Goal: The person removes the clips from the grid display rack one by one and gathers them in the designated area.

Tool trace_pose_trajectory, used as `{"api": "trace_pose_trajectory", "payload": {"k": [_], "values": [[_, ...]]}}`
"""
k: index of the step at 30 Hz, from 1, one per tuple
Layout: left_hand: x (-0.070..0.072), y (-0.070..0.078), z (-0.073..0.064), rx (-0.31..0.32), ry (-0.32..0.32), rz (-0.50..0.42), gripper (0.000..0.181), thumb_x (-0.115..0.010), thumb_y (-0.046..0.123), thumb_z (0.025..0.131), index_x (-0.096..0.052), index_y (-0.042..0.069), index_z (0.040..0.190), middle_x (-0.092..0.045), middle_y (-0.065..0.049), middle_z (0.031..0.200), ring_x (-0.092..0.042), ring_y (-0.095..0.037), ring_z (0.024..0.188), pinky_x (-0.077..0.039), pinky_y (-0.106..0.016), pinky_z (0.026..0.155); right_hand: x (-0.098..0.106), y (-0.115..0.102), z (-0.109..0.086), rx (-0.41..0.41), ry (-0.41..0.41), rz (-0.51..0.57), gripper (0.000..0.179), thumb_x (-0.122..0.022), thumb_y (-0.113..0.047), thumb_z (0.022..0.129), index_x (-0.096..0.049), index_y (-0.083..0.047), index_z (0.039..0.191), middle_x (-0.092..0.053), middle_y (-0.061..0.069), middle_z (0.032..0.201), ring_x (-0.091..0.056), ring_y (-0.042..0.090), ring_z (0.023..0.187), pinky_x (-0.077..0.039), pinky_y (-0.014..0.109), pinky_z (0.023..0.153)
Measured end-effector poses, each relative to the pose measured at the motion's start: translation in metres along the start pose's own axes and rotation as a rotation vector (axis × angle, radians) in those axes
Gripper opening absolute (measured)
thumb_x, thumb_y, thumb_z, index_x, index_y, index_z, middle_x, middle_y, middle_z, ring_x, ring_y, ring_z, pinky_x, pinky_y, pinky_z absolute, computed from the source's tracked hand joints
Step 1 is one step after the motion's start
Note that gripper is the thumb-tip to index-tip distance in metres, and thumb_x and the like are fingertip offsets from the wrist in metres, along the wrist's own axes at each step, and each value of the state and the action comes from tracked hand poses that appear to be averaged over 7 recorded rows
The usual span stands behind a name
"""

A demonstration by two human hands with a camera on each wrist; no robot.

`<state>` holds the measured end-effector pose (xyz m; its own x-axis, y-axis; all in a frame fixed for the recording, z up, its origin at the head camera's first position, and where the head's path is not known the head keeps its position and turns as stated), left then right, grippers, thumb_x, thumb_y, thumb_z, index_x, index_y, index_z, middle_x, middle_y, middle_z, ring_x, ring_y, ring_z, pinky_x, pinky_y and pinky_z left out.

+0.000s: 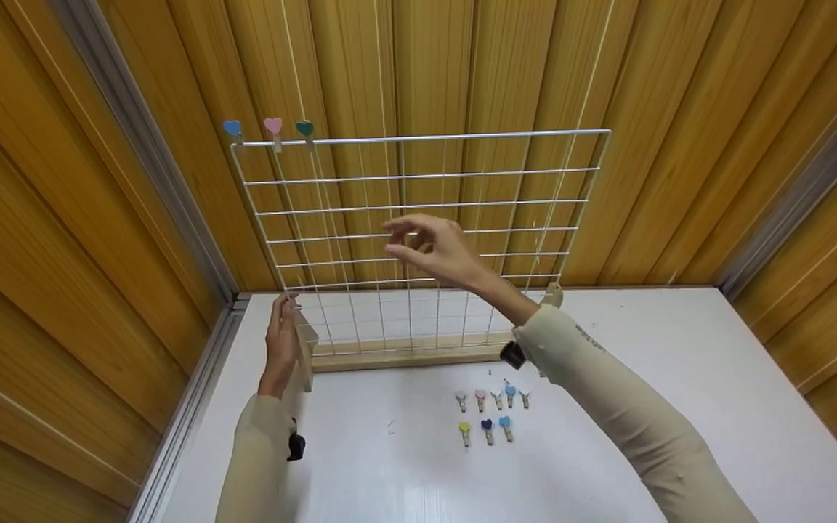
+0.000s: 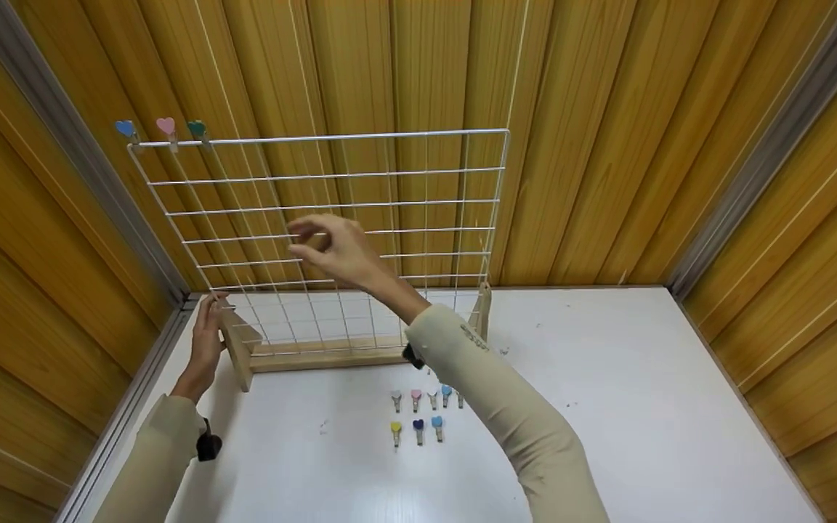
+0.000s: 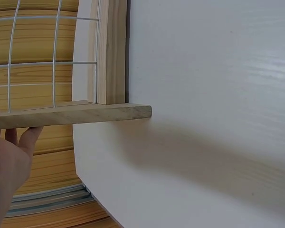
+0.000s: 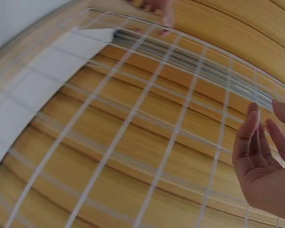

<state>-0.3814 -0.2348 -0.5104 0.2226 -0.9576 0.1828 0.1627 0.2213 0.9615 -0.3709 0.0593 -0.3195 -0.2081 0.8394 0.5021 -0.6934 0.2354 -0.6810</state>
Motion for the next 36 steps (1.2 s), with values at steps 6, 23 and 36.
{"api": "trace_pose_trajectory", "payload": {"k": [6,23,36], "values": [[0.003,-0.001,-0.002,0.001,0.008,-0.018,0.048,-0.023,0.036,0.115,-0.032,0.012,0.155,-0.035,-0.016,0.159,-0.029,-0.033,0.151,-0.017,-0.056,0.128,-0.011,-0.049,0.055,0.103,0.158,0.144,0.045,-0.072,-0.009,0.095,-0.06,0.0,0.137,-0.067,0.017,0.127,-0.072,0.027,0.083,-0.061,0.029,0.067],[0.002,-0.006,-0.009,-0.008,0.009,0.012,0.049,-0.022,0.038,0.114,-0.034,0.014,0.155,-0.031,-0.015,0.164,-0.023,-0.036,0.156,-0.018,-0.058,0.127,-0.042,-0.069,0.113,-0.131,0.232,0.523,0.037,-0.058,-0.019,0.106,-0.06,-0.01,0.142,-0.063,0.005,0.138,-0.071,0.01,0.066,-0.055,0.02,0.051],[-0.012,-0.005,-0.003,-0.016,0.018,-0.011,0.047,-0.025,0.036,0.115,-0.036,0.013,0.154,-0.038,-0.017,0.159,-0.031,-0.036,0.151,-0.02,-0.057,0.126,-0.027,-0.071,0.12,-0.142,0.429,0.355,0.025,-0.065,-0.015,0.101,-0.074,-0.003,0.121,-0.076,0.01,0.119,-0.044,0.003,0.037,-0.044,0.017,0.041]]}}
Point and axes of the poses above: each hand's wrist, its own z-axis towards the middle knuckle, its own x-axis out of the back of the hand, y = z × x, the point moved 2 cm from there along z, towards the middle knuckle
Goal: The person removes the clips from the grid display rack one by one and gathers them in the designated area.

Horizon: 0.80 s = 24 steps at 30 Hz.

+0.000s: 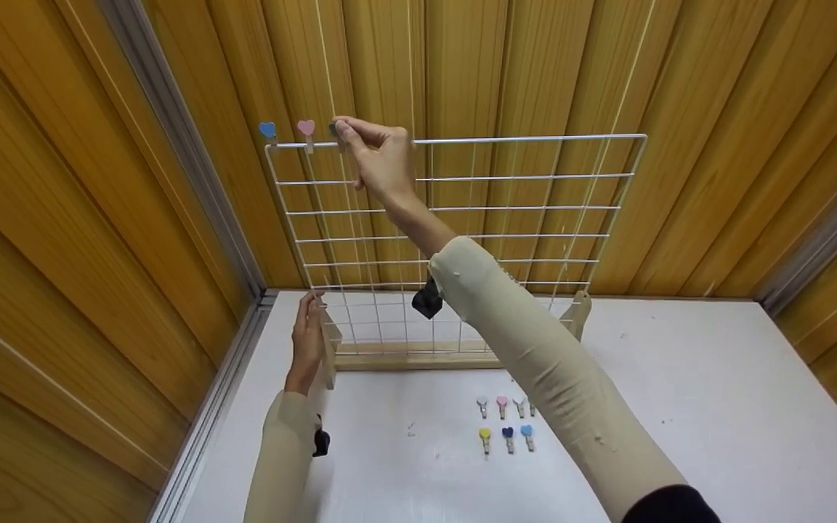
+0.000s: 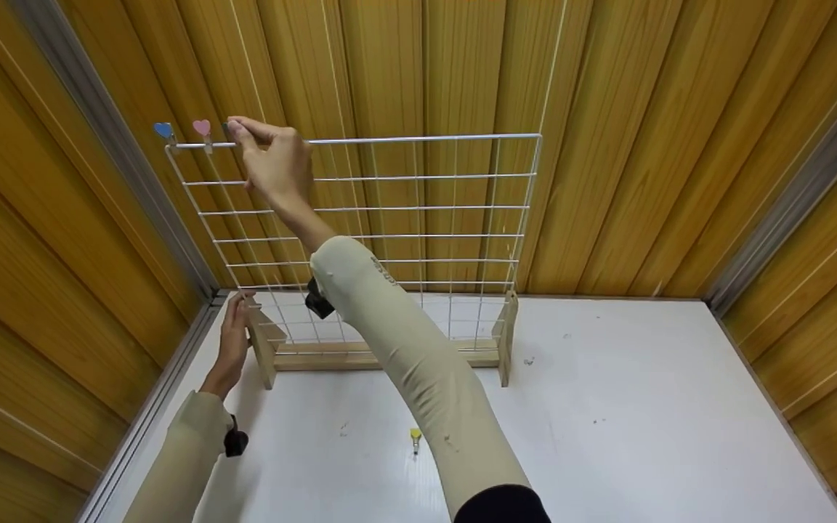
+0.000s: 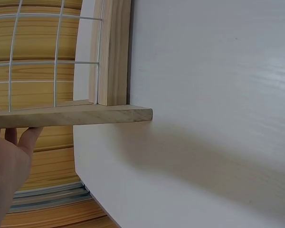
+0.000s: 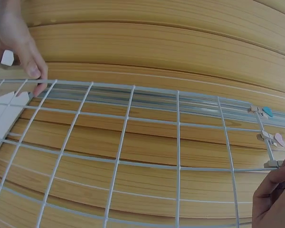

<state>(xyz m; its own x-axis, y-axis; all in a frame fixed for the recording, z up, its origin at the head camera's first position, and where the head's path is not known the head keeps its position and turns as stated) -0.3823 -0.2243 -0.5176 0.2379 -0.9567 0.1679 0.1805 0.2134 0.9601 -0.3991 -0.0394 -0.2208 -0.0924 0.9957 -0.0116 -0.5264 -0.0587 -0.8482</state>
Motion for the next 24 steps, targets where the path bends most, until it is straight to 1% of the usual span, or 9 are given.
{"api": "trace_pose_trajectory", "payload": {"k": [4,6,8,10,14,18,20,24], "values": [[-0.006,0.001,0.0,-0.012,-0.003,-0.006,0.047,-0.025,0.036,0.114,-0.036,0.012,0.154,-0.04,-0.018,0.156,-0.034,-0.035,0.148,-0.021,-0.056,0.126,0.009,-0.003,0.0,-0.002,-0.017,-0.105,0.026,-0.067,-0.021,0.1,-0.075,-0.009,0.122,-0.076,0.007,0.119,-0.049,0.006,0.039,-0.045,0.019,0.042],[-0.007,0.001,0.001,-0.017,0.0,0.0,0.048,-0.024,0.037,0.114,-0.036,0.012,0.154,-0.04,-0.018,0.155,-0.034,-0.035,0.148,-0.022,-0.057,0.126,0.012,-0.003,0.001,-0.01,-0.034,-0.121,0.026,-0.07,-0.022,0.099,-0.076,-0.011,0.121,-0.077,0.007,0.117,-0.052,0.006,0.039,-0.045,0.018,0.042],[-0.006,0.0,0.0,-0.014,0.011,0.004,0.047,-0.024,0.036,0.115,-0.036,0.012,0.153,-0.04,-0.018,0.156,-0.034,-0.035,0.148,-0.022,-0.057,0.125,0.014,-0.002,0.002,-0.038,-0.049,-0.099,0.025,-0.071,-0.023,0.097,-0.077,-0.013,0.12,-0.078,0.007,0.114,-0.054,0.005,0.04,-0.044,0.017,0.043],[-0.004,-0.002,-0.002,-0.002,0.016,0.008,0.047,-0.024,0.036,0.115,-0.037,0.011,0.153,-0.04,-0.017,0.157,-0.034,-0.035,0.149,-0.022,-0.058,0.125,0.015,0.001,0.002,-0.072,-0.05,-0.053,0.024,-0.072,-0.022,0.097,-0.078,-0.012,0.118,-0.079,0.007,0.111,-0.054,0.005,0.04,-0.044,0.016,0.043],[-0.001,-0.003,-0.005,0.023,-0.002,0.005,0.047,-0.025,0.036,0.114,-0.037,0.012,0.153,-0.037,-0.016,0.161,-0.032,-0.035,0.151,-0.022,-0.058,0.126,0.012,0.003,0.0,-0.125,-0.012,0.043,0.022,-0.071,-0.017,0.097,-0.078,-0.008,0.116,-0.079,0.008,0.109,-0.051,0.005,0.039,-0.045,0.017,0.043],[0.001,-0.002,-0.004,0.029,-0.005,-0.003,0.047,-0.026,0.038,0.114,-0.037,0.015,0.154,-0.039,-0.016,0.159,-0.033,-0.034,0.151,-0.023,-0.057,0.126,0.007,0.0,-0.001,-0.143,0.02,0.133,0.023,-0.068,-0.012,0.098,-0.076,-0.002,0.118,-0.077,0.014,0.112,-0.05,0.004,0.04,-0.046,0.016,0.045],[0.001,-0.001,-0.003,0.027,-0.001,-0.009,0.047,-0.026,0.038,0.114,-0.038,0.016,0.154,-0.039,-0.015,0.159,-0.033,-0.033,0.151,-0.022,-0.057,0.126,0.004,-0.001,0.0,-0.134,0.03,0.169,0.025,-0.068,-0.01,0.098,-0.074,0.001,0.119,-0.076,0.018,0.114,-0.052,0.003,0.043,-0.046,0.015,0.046],[-0.001,0.0,-0.003,0.025,-0.01,-0.024,0.047,-0.026,0.038,0.114,-0.037,0.016,0.154,-0.038,-0.014,0.16,-0.032,-0.033,0.151,-0.022,-0.056,0.126,0.002,-0.002,-0.001,-0.117,0.063,0.165,0.025,-0.067,-0.009,0.098,-0.073,0.003,0.12,-0.076,0.018,0.115,-0.056,0.002,0.053,-0.047,0.014,0.049]]}}
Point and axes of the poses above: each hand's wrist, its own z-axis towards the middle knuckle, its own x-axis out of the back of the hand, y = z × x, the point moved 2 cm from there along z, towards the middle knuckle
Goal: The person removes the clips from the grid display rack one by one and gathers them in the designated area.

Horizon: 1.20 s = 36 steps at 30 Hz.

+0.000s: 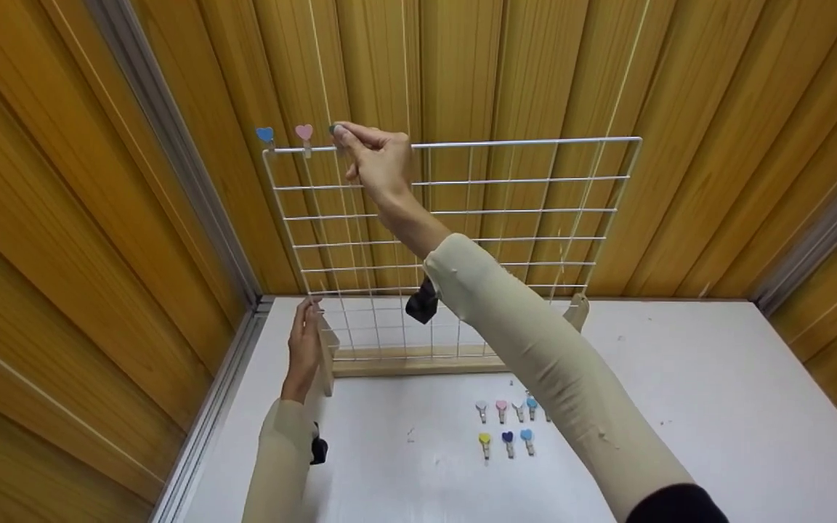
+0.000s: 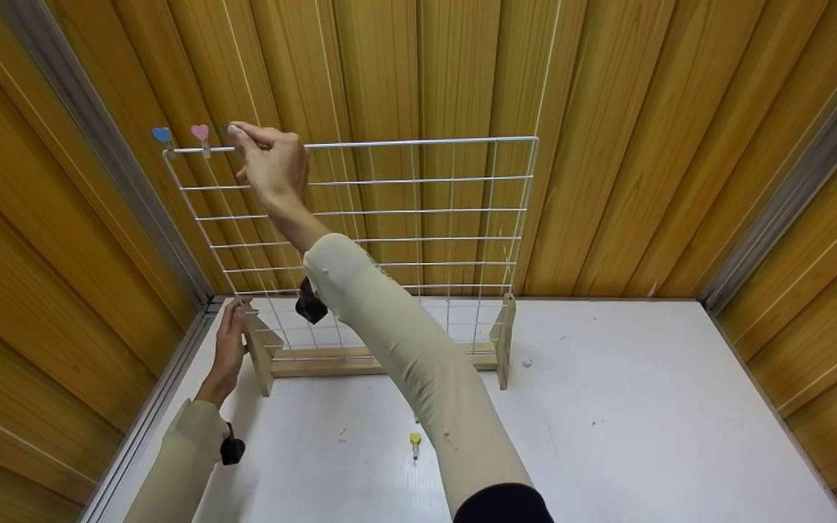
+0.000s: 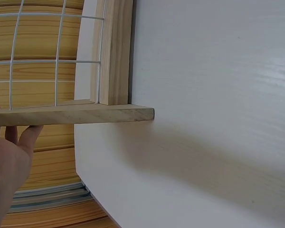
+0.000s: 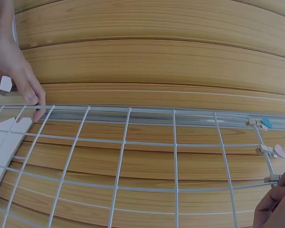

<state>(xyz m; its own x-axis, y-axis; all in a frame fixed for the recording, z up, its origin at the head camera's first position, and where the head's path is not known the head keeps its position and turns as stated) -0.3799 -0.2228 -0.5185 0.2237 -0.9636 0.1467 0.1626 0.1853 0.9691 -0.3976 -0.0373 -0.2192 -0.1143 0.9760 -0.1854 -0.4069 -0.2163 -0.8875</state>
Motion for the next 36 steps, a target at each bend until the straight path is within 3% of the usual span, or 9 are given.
{"api": "trace_pose_trajectory", "payload": {"k": [7,14,21,25,30,36], "values": [[-0.004,0.0,-0.002,0.008,-0.014,-0.01,0.048,-0.025,0.038,0.114,-0.036,0.016,0.155,-0.037,-0.014,0.161,-0.031,-0.032,0.152,-0.021,-0.056,0.126,0.002,0.0,-0.005,-0.024,0.047,0.024,0.024,-0.067,-0.007,0.097,-0.074,0.001,0.119,-0.076,0.016,0.115,-0.051,0.002,0.051,-0.043,0.013,0.048],[-0.01,-0.003,0.002,-0.02,-0.009,-0.013,0.046,-0.025,0.035,0.115,-0.038,0.012,0.153,-0.038,-0.016,0.159,-0.031,-0.035,0.151,-0.02,-0.056,0.126,0.007,-0.005,-0.006,-0.086,0.118,0.162,0.026,-0.068,-0.013,0.099,-0.073,-0.003,0.122,-0.076,0.017,0.115,-0.043,0.0,0.043,-0.035,0.013,0.043],[-0.018,-0.005,0.007,-0.005,-0.04,-0.008,0.046,-0.024,0.035,0.115,-0.036,0.013,0.154,-0.034,-0.014,0.163,-0.027,-0.034,0.154,-0.019,-0.056,0.127,0.032,-0.004,-0.007,-0.053,0.038,0.122,0.025,-0.067,-0.015,0.1,-0.075,-0.004,0.12,-0.08,0.009,0.102,-0.042,0.002,0.043,-0.035,0.014,0.044],[-0.008,-0.004,0.008,-0.004,-0.05,0.005,0.048,-0.025,0.037,0.114,-0.034,0.013,0.155,-0.034,-0.015,0.162,-0.027,-0.034,0.154,-0.018,-0.056,0.128,0.045,-0.007,-0.011,0.025,-0.002,0.131,0.025,-0.066,-0.011,0.1,-0.073,-0.003,0.122,-0.079,0.009,0.099,-0.042,0.002,0.046,-0.037,0.014,0.045],[0.016,-0.006,0.002,0.022,-0.029,0.04,0.05,-0.024,0.038,0.114,-0.031,0.014,0.157,-0.033,-0.017,0.161,-0.024,-0.036,0.155,-0.016,-0.059,0.127,0.059,-0.005,-0.031,0.086,-0.06,0.095,0.027,-0.066,-0.006,0.099,-0.07,-0.001,0.125,-0.078,0.003,0.092,-0.049,0.004,0.049,-0.04,0.015,0.046],[0.031,-0.007,0.003,0.029,-0.024,0.036,0.053,-0.022,0.039,0.114,-0.025,0.014,0.16,-0.028,-0.017,0.165,-0.017,-0.036,0.158,-0.012,-0.059,0.128,0.095,0.001,-0.058,0.126,-0.04,0.093,0.019,-0.067,-0.005,0.098,-0.076,-0.003,0.115,-0.078,-0.001,0.087,-0.052,0.005,0.049,-0.038,0.015,0.046]]}}
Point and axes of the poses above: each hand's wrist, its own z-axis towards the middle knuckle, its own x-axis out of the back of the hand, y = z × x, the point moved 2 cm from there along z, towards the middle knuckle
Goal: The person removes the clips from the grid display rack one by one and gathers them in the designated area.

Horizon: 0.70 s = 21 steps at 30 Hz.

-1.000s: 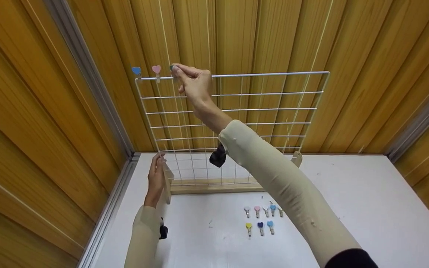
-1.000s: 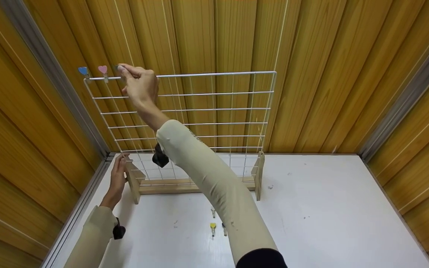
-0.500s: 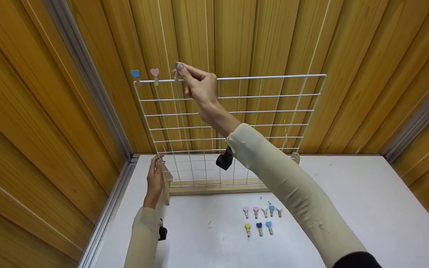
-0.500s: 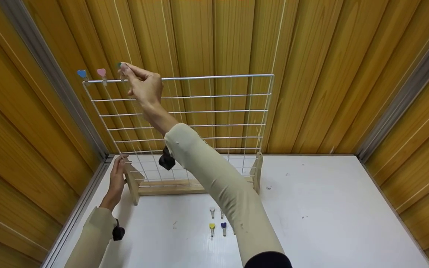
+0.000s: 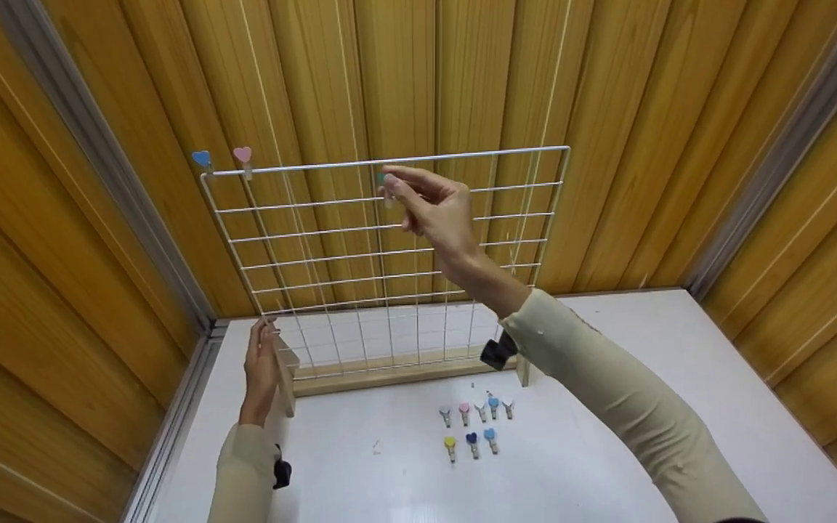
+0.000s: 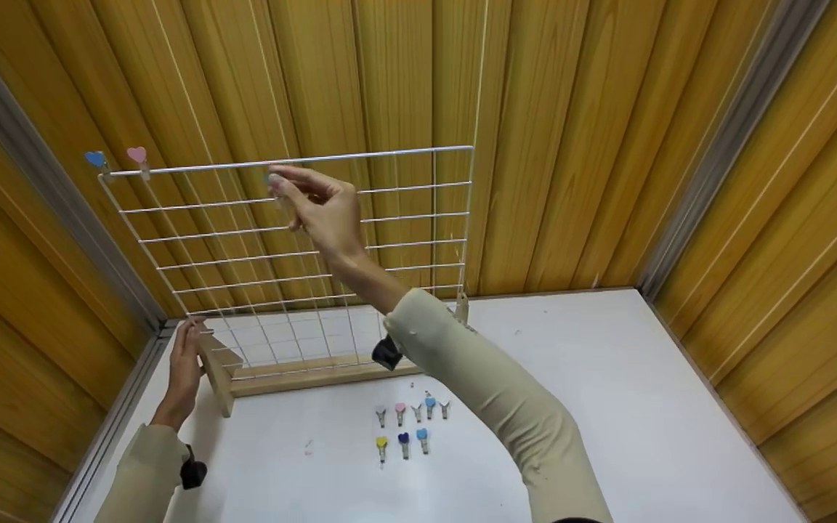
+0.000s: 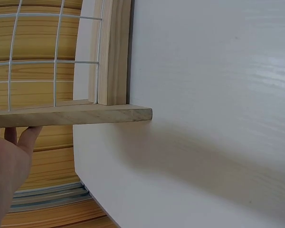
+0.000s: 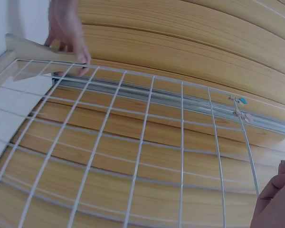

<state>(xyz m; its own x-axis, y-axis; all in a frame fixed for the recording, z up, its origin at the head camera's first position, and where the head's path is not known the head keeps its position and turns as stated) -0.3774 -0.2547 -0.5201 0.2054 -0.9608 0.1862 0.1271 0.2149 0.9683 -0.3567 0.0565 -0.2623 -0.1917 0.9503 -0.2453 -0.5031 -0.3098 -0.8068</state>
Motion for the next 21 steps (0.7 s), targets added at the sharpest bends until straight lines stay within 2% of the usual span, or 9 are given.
{"api": "trace_pose_trajectory", "payload": {"k": [2,5,9,13,17,21], "values": [[0.0,0.001,0.003,-0.008,0.007,-0.001,0.054,-0.022,0.041,0.114,-0.025,0.014,0.161,-0.027,-0.016,0.166,-0.016,-0.036,0.158,-0.012,-0.058,0.128,0.018,0.002,-0.007,0.023,0.029,-0.002,0.018,-0.067,-0.005,0.099,-0.077,-0.005,0.113,-0.079,0.001,0.089,-0.053,0.005,0.049,-0.038,0.015,0.046],[-0.004,0.002,0.008,-0.015,0.018,0.021,0.055,-0.021,0.042,0.114,-0.024,0.015,0.161,-0.027,-0.015,0.167,-0.016,-0.036,0.158,-0.013,-0.058,0.128,0.05,0.014,-0.023,0.002,0.057,-0.021,0.017,-0.066,-0.005,0.099,-0.077,-0.008,0.112,-0.078,0.001,0.091,-0.053,0.004,0.052,-0.039,0.015,0.047],[-0.009,0.001,0.01,-0.017,0.01,0.04,0.054,-0.021,0.04,0.114,-0.023,0.015,0.162,-0.026,-0.014,0.168,-0.018,-0.036,0.158,-0.014,-0.057,0.128,0.094,0.041,-0.054,-0.089,0.066,-0.076,0.018,-0.066,-0.006,0.1,-0.075,-0.003,0.115,-0.076,-0.001,0.089,-0.055,0.007,0.057,-0.045,0.016,0.052],[-0.007,0.001,0.01,-0.013,0.018,0.045,0.054,-0.022,0.041,0.114,-0.025,0.016,0.161,-0.027,-0.013,0.168,-0.019,-0.036,0.158,-0.015,-0.057,0.128,0.133,0.063,-0.081,-0.173,0.086,-0.152,0.021,-0.066,-0.004,0.099,-0.072,0.006,0.116,-0.076,-0.003,0.086,-0.064,0.009,0.064,-0.055,0.02,0.064],[-0.003,0.004,0.008,-0.033,0.034,0.042,0.054,-0.023,0.044,0.113,-0.028,0.016,0.159,-0.028,-0.016,0.166,-0.02,-0.04,0.156,-0.017,-0.061,0.126,0.165,0.075,-0.102,-0.247,0.077,-0.242,0.025,-0.068,-0.005,0.098,-0.07,0.009,0.118,-0.078,-0.008,0.09,-0.07,0.007,0.076,-0.06,0.023,0.075],[-0.003,0.008,0.009,-0.055,0.023,0.023,0.052,-0.023,0.041,0.114,-0.029,0.013,0.158,-0.03,-0.018,0.165,-0.022,-0.04,0.156,-0.017,-0.061,0.126,0.191,0.082,-0.121,-0.309,0.065,-0.311,0.027,-0.069,-0.007,0.097,-0.069,0.008,0.12,-0.078,-0.01,0.092,-0.071,0.006,0.08,-0.061,0.022,0.078]]}}
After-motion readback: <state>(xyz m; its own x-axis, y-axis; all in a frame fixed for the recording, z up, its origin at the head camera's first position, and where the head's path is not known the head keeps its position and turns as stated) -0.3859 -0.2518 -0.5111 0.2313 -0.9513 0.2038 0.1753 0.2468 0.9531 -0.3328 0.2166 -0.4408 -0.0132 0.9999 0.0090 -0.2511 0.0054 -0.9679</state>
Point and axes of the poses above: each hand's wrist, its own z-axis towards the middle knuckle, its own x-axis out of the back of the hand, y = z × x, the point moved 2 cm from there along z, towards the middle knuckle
